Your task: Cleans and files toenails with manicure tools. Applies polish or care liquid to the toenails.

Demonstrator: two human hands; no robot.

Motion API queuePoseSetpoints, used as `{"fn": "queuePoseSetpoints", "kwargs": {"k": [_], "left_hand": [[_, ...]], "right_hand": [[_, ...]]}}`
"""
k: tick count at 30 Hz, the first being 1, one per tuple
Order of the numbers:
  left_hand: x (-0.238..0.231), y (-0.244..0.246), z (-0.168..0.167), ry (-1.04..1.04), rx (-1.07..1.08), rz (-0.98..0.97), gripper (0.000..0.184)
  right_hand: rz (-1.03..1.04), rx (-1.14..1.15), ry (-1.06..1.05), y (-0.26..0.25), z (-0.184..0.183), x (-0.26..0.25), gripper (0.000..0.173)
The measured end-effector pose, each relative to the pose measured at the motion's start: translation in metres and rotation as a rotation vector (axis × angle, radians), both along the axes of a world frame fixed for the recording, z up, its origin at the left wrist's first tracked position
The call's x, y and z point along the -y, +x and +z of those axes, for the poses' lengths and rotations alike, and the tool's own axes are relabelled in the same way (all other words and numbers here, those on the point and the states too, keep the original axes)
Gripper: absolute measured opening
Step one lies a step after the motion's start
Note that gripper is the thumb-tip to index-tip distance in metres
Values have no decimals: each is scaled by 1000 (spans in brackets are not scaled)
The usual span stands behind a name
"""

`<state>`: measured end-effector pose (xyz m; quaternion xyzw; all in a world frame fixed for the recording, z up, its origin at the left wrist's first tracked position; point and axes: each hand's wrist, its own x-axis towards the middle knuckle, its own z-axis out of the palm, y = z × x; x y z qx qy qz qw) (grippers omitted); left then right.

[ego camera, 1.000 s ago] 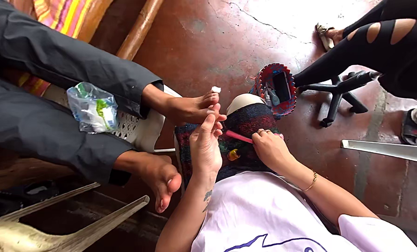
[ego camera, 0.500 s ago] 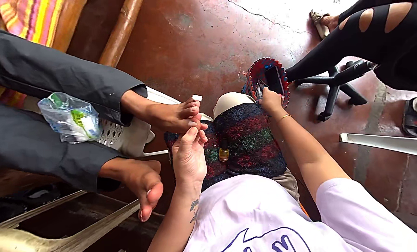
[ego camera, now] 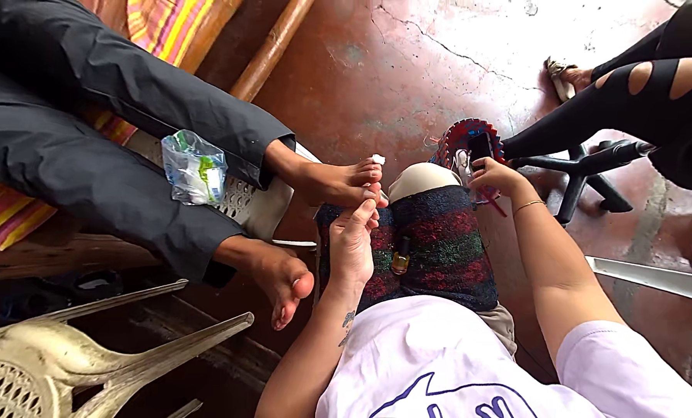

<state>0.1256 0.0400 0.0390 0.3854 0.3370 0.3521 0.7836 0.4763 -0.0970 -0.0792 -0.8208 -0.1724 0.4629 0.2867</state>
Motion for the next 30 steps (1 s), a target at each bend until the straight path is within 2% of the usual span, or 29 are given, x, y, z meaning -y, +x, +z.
{"fn": "queuePoseSetpoints", "kwargs": {"k": [3, 4, 7, 10, 13, 15, 17, 21, 24, 30], "left_hand": [[-2, -1, -4, 17, 17, -16, 19], [-3, -1, -4, 21, 22, -18, 19], [-5, -1, -8, 31, 39, -27, 18], [-8, -2, -11, 59, 78, -53, 18], [-6, -3, -9, 54, 79, -43, 17], [-6, -2, -9, 69, 83, -49, 17], [-7, -3, -13, 111, 103, -64, 19], [-8, -1, -20, 175, 148, -74, 19], [-7, 0, -20, 157, 167, -58, 16], [-7, -2, -19, 167, 94, -54, 14]], "right_hand": [[33, -145, 191, 9, -2, 6, 110], [50, -192, 269, 11, -3, 6, 109], [36, -264, 427, 17, -11, 1, 87], [-26, -232, 507, 20, -23, -14, 60], [130, 64, 406, 20, -18, -23, 39], [264, 196, 446, 24, -3, -28, 32], [262, 288, 536, 16, 23, -28, 25], [258, 361, 815, -14, 88, -28, 32], [224, 380, 914, -56, 117, -36, 38], [465, 126, 929, -159, 142, -54, 37]]}}
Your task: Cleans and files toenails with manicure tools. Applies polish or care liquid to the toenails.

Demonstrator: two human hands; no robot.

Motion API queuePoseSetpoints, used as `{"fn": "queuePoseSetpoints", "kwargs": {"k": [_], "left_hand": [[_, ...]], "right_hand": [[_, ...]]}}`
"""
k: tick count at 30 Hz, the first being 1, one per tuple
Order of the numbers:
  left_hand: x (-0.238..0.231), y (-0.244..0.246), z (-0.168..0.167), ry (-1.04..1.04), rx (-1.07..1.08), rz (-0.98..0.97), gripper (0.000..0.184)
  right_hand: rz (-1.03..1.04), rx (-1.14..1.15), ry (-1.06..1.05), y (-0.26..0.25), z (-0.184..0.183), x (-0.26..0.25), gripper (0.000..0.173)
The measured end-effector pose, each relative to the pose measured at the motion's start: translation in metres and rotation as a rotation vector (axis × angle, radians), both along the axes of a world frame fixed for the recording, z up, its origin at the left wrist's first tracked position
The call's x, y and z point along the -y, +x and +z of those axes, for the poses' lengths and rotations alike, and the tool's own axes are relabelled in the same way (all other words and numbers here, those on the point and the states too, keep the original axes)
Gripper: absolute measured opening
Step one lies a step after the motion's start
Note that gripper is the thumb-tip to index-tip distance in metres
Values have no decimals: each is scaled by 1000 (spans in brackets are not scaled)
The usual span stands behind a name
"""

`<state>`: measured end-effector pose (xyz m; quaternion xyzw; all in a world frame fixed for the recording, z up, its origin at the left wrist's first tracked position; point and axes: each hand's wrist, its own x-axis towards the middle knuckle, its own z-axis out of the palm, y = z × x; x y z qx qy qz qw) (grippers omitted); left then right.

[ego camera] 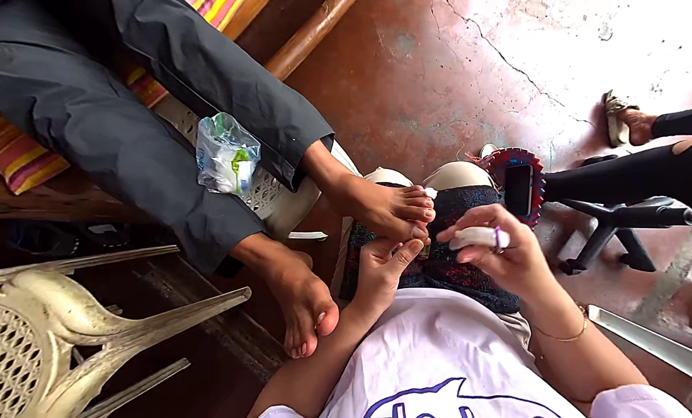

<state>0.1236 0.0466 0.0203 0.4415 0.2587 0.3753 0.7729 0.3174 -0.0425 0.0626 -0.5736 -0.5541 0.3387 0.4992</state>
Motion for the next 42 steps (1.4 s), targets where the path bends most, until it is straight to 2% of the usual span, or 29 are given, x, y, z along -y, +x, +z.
{"fn": "queuePoseSetpoints", "kwargs": {"k": [5, 8, 11, 15, 18, 20, 22, 24, 26, 28, 30, 32, 35, 37, 39, 42], "left_hand": [[1, 2, 0, -29, -2, 25, 11], [1, 1, 1, -38, -5, 20, 11], [1, 0, 1, -61, -13, 21, 10], [3, -1, 3, -77, -29, 20, 11], [3, 0, 5, -97, -13, 22, 12], [2, 0, 7, -104, 6, 4, 13], [-2, -3, 0, 26, -32, -62, 14], [-11, -8, -15, 390, -237, -102, 31], [-20, -14, -33, 793, -638, -93, 39], [-25, -19, -51, 918, -968, -79, 36], [-32, -22, -67, 820, -1162, -37, 45], [-42, -24, -78, 576, -1207, -35, 57], [-57, -27, -84, 302, -1052, 43, 37], [-62, -27, -84, 124, -938, 81, 33], [-63, -23, -82, 36, -884, 137, 33], [-65, -18, -83, 9, -895, 222, 32]], "right_hand": [[-104, 304, -48, -29, 2, -9, 56], [-179, 329, -2, -35, -3, -11, 56], [-138, 338, 12, -36, -2, -12, 62], [-209, 373, 41, -38, -3, -14, 57], [-159, 340, 44, -37, -3, -16, 58], [-236, 352, 19, -34, -4, -14, 50], [-323, 419, -89, -28, 1, -8, 44], [-262, 540, -274, -27, 7, 3, 45], [-12, 619, -506, -32, 8, 13, 55], [247, 619, -724, -37, 6, 14, 61], [238, 679, -740, -43, -5, 5, 48], [141, 814, -674, -48, -25, -10, 19], [223, 934, -666, -51, -52, -34, 19], [265, 1035, -603, -51, -63, -44, 16], [343, 1072, -559, -46, -68, -48, 16], [453, 1034, -557, -37, -65, -47, 19]]}}
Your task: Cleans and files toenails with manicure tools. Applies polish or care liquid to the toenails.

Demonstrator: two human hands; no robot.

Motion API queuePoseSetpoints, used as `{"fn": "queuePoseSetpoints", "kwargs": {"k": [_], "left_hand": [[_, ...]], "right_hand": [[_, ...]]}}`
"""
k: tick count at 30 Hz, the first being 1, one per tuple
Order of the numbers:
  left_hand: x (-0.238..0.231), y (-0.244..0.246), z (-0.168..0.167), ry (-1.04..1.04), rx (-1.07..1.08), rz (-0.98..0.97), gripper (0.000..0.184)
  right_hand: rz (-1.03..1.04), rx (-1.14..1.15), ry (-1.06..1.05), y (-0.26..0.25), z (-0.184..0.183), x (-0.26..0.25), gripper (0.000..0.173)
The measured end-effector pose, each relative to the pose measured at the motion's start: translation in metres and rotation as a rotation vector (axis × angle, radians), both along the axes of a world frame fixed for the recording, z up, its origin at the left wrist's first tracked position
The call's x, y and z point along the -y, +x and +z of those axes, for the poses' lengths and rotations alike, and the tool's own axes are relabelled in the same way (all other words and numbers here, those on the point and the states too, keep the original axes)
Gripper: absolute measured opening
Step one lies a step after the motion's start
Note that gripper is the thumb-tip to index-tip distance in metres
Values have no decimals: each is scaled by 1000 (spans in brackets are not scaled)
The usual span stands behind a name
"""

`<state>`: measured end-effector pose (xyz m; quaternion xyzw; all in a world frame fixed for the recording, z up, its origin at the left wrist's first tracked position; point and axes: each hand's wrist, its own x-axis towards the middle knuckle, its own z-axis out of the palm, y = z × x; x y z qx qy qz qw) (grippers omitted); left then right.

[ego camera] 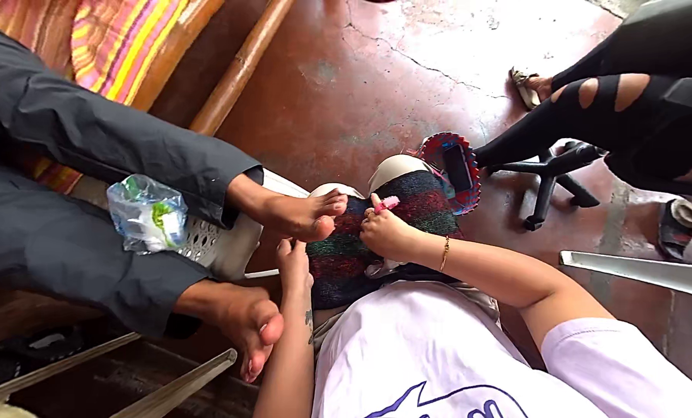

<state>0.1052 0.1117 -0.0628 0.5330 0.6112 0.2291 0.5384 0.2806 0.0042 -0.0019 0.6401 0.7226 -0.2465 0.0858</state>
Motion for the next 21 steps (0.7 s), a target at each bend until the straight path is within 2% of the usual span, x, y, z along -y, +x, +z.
{"fn": "queuePoseSetpoints", "kwargs": {"k": [3, 5, 7, 9, 10, 13, 15, 16, 18, 19, 21], "left_hand": [[-7, -1, -8, 1, -51, 28, 34], [-11, -3, -14, 30, -131, -14, 36], [-10, -9, -13, 70, -219, -119, 42], [2, -20, -5, 94, -240, -181, 47], [11, -26, 0, 99, -229, -191, 50], [40, -48, 19, 223, -248, -351, 65], [54, -58, 24, 479, -336, -540, 91], [60, -59, 26, 596, -346, -606, 96], [66, -53, 30, 797, -310, -714, 90], [67, -46, 33, 864, -284, -770, 85], [67, -27, 36, 910, -217, -894, 80]], "right_hand": [[38, 9, 87, 5, 3, 9, 20], [-39, -41, 192, 11, 15, 21, 16], [-232, -90, 378, 28, 28, 39, 11], [-523, -43, 507, 58, 35, 62, 17], [-691, -4, 508, 79, 35, 74, 23], [-1089, 57, 270, 143, 1, 104, 35], [-1136, 60, 149, 161, -45, 123, 35], [-1120, 57, 80, 164, -64, 127, 34], [-1079, 57, -112, 167, -81, 119, 35], [-1081, 52, -202, 169, -82, 109, 42], [-1156, 4, -173, 176, -87, 92, 55]]}}
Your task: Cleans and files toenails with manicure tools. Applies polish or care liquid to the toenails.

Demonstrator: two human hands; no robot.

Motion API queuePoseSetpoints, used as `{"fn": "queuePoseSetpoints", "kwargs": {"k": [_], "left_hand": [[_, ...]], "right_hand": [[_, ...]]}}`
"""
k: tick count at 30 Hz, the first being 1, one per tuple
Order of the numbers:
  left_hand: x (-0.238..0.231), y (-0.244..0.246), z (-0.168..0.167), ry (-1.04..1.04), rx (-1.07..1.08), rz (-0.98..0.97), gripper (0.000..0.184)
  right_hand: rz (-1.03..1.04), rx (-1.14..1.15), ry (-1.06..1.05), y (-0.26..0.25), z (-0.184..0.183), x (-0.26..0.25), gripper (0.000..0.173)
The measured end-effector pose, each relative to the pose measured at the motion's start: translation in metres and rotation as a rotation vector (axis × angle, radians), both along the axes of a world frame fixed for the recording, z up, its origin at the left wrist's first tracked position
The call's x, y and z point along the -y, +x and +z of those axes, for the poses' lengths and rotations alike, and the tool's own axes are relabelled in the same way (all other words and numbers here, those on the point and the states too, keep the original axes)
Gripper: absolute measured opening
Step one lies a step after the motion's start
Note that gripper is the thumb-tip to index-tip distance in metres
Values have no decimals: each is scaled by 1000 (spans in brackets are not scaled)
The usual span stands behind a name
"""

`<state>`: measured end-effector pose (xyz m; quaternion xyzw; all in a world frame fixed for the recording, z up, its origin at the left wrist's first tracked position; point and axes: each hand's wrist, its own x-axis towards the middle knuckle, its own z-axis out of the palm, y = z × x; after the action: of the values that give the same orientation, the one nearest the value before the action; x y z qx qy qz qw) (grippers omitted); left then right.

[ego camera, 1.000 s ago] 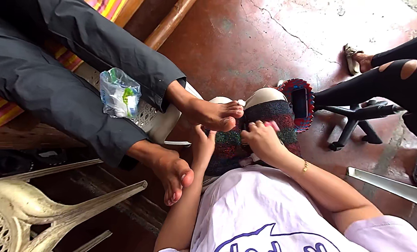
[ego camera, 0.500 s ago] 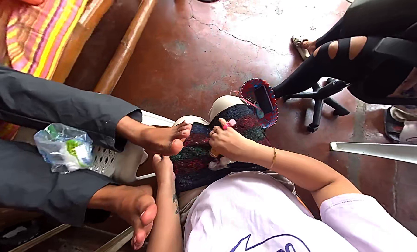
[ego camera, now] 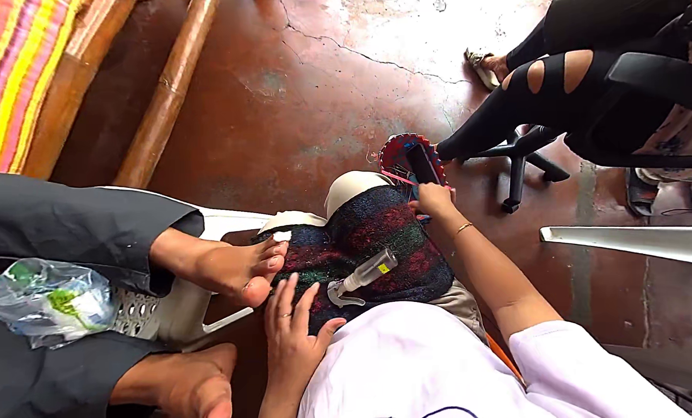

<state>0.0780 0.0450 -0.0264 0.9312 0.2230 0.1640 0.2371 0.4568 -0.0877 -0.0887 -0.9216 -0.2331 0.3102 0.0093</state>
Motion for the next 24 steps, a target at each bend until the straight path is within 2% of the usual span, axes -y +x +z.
{"fn": "queuePoseSetpoints", "kwargs": {"k": [2, 5, 6, 10, 14, 17, 20, 24], "left_hand": [[-1, 21, -1, -35, -38, -135, 80], [1, 45, -2, -13, -164, -276, 70], [2, 48, -2, 14, -178, -280, 66], [2, 42, 14, 103, -188, -188, 57], [0, 30, 26, 188, -213, -115, 57], [-6, 22, 33, 160, -332, -159, 54], [-10, 16, 41, 42, -428, -208, 60], [-7, 12, 40, 2, -394, -178, 66]], "right_hand": [[-51, 45, 125, 8, -15, -17, 57], [-18, 43, 145, 17, -31, -32, 34], [-35, 53, 142, 18, -27, -34, 29], [-222, 106, 147, 25, -1, -27, 30], [-257, 152, 156, 26, -3, -16, 47], [-89, 104, 264, 22, -20, -18, 23], [-45, -68, 138, 15, -33, -33, 22], [-216, -134, 10, 10, -38, -51, 23]]}}
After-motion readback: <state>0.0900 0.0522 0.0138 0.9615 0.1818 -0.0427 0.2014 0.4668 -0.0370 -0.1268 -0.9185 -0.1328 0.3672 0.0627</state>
